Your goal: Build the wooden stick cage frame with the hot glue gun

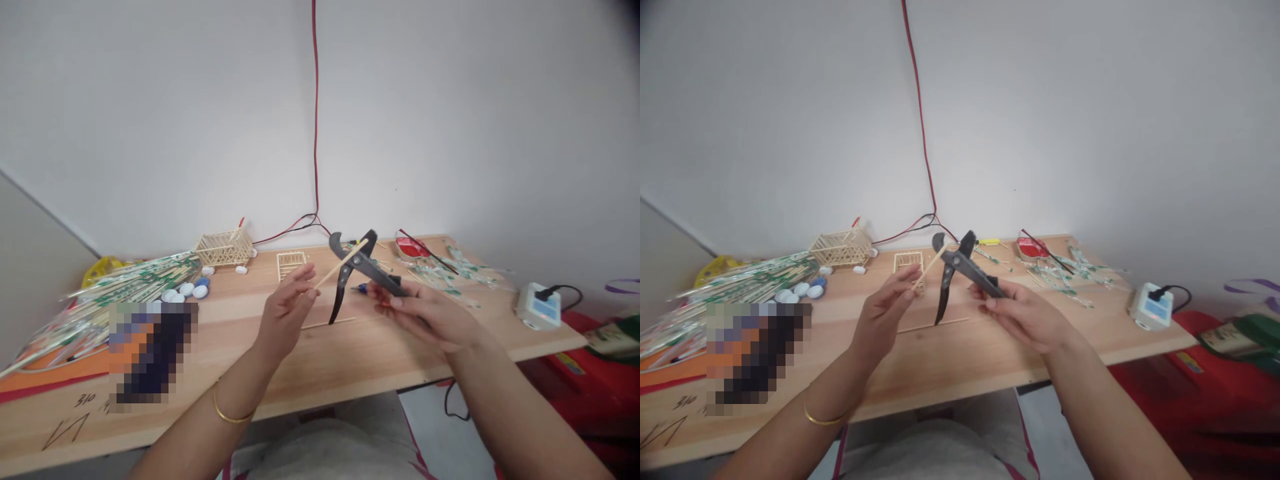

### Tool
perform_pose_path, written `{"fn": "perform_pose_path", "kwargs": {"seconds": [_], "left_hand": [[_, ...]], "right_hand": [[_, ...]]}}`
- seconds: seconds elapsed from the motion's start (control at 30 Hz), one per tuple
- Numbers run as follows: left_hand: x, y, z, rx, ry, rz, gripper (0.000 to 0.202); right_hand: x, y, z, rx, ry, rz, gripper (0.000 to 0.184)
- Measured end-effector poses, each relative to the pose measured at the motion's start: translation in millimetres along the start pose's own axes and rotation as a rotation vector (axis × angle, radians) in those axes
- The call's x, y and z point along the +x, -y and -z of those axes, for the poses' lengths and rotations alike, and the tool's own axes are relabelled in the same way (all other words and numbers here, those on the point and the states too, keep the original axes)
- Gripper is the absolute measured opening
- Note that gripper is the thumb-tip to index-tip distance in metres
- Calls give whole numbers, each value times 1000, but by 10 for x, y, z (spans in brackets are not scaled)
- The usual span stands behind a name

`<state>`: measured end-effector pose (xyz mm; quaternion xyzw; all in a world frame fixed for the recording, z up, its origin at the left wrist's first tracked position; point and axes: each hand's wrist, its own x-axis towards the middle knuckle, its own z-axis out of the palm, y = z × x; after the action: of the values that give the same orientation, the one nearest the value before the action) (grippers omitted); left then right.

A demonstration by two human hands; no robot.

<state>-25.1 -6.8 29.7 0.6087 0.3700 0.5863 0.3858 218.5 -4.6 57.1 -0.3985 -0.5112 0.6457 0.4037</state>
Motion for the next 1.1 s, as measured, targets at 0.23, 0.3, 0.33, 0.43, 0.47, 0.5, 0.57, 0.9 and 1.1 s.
{"fn": "perform_pose_path", "kwargs": {"seconds": [0.23,0.3,0.33,0.43,0.47,0.5,0.57,0.9,1.1], "left_hand": [[-165,-158,-373,-449,97,454,20],[-218,-162,-399,-489,62,506,21],[-233,-160,-397,-493,61,529,21],[-227,-137,-332,-408,17,488,21],[-212,-121,-292,-333,-34,415,20],[-195,-101,-246,-252,-89,330,19],[-167,-55,-153,-132,-162,204,18],[-231,-107,-165,104,-30,40,19],[-251,-83,-112,219,26,-60,12]], "right_hand": [[-21,-568,-640,456,315,-23,36],[1,-694,-753,468,361,17,26],[6,-733,-779,442,367,38,22],[-18,-736,-725,226,300,90,32],[-42,-708,-665,112,252,107,40],[-73,-673,-593,-18,200,120,48],[-149,-601,-432,-322,102,141,54],[-339,-515,-323,-1004,-44,379,74],[-283,-461,-393,-1062,-73,395,64]]}}
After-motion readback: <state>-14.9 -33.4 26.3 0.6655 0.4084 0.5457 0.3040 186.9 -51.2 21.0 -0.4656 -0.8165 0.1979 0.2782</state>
